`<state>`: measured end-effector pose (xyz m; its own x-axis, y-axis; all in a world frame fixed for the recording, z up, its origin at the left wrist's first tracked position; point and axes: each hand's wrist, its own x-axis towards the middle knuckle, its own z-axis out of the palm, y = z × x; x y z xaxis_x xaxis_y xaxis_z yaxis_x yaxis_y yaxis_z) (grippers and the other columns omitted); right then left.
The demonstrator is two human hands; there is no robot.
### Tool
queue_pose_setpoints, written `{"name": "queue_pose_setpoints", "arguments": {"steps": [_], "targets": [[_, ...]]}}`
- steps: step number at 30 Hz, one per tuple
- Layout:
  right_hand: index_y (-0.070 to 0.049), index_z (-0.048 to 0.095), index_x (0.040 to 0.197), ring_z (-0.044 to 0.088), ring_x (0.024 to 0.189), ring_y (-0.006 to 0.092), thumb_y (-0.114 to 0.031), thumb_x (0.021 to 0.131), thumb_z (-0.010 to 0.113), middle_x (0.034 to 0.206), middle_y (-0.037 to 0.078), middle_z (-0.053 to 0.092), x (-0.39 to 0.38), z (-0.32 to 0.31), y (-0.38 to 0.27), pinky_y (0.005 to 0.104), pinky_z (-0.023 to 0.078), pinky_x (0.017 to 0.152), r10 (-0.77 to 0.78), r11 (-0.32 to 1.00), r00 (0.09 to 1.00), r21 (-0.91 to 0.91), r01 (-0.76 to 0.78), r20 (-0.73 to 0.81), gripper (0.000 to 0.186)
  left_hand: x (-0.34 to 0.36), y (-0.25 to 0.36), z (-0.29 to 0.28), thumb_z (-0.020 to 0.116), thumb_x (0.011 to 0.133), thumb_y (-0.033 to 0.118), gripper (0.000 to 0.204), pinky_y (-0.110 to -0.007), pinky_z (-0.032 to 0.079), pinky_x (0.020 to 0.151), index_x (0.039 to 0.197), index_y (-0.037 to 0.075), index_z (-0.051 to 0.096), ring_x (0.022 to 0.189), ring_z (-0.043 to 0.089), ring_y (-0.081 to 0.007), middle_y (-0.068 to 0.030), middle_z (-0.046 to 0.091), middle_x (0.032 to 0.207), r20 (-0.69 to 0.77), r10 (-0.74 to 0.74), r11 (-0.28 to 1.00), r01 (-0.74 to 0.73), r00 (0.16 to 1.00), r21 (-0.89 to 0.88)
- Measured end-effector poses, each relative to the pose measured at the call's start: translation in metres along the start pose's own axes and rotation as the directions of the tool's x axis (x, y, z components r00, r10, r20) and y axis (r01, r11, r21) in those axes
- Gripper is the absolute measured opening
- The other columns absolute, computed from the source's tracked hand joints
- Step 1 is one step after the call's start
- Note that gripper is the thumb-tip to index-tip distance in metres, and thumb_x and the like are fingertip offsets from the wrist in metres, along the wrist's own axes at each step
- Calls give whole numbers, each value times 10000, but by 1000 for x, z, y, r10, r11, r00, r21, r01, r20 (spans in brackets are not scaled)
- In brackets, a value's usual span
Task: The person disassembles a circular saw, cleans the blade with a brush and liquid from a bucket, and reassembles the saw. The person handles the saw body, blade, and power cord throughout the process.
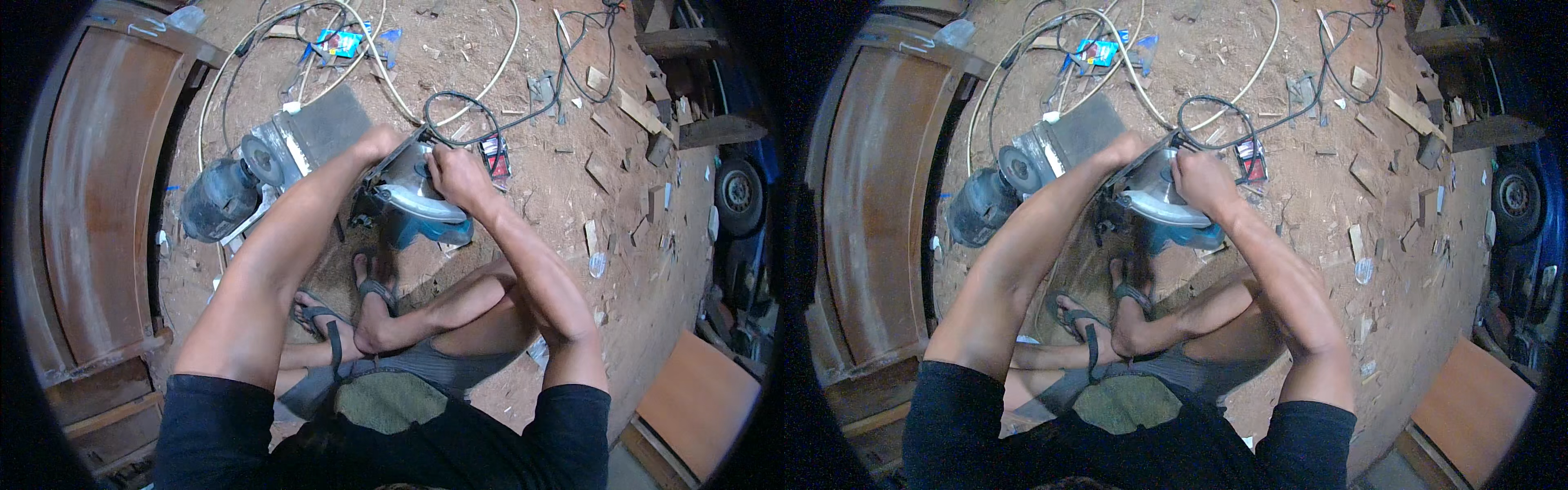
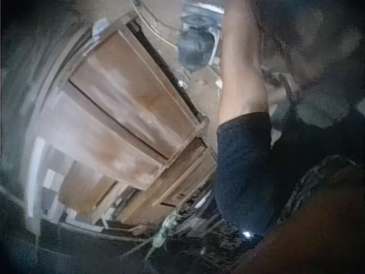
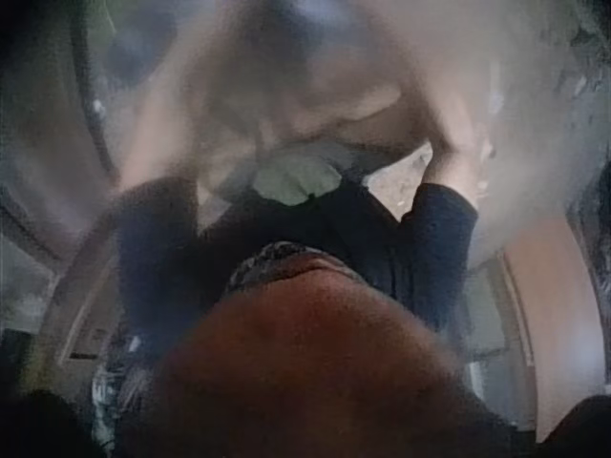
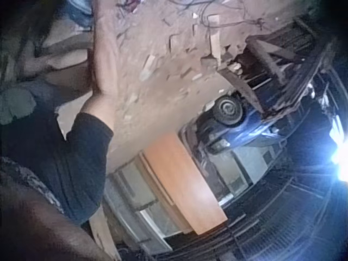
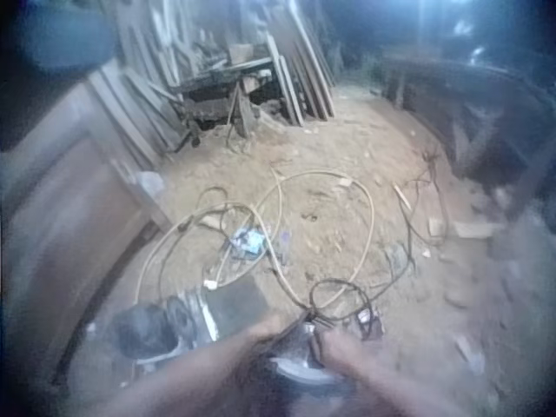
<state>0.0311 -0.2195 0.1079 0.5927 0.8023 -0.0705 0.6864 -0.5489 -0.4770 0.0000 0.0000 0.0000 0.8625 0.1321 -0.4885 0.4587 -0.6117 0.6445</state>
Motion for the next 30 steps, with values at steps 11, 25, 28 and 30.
{"name": "queue_pose_setpoints", "arguments": {"steps": [11,25,28,30], "targets": [[-50,588,990,652,877,420,-313,974,501,902,227,670,27,-29,24,507,519,779,-331,940,925,-25,341,188,278,-26,51,-30,426,999,416,518,-494,486,944,1106,-34,660,1079,631,-432,-287,648,1148,-302,-126,977,171,945,126],[-99,742,972,638,951,327,-123,814,591,969,156,643,10,-11,-8,441,524,833,-323,939,935,-172,298,-145,220,-145,81,-3,445,982,259,373,-519,529,865,1003,-27,683,960,665,-409,-250,674,1013,-388,89,913,80,917,400],[-81,715,1029,643,934,326,-100,808,618,949,145,644,-20,-9,5,429,527,789,-317,946,924,-145,291,-216,242,-170,100,6,437,987,221,316,-503,509,896,1108,-3,625,1046,618,-384,-238,625,1070,-368,159,903,16,916,429],[-66,702,1069,653,911,334,-89,821,645,933,138,661,-50,-36,3,409,528,764,-296,955,903,-124,270,-311,256,-187,99,9,449,978,217,292,-500,498,914,1112,27,627,1062,604,-384,-232,619,1087,-404,241,912,-63,882,405]]}}
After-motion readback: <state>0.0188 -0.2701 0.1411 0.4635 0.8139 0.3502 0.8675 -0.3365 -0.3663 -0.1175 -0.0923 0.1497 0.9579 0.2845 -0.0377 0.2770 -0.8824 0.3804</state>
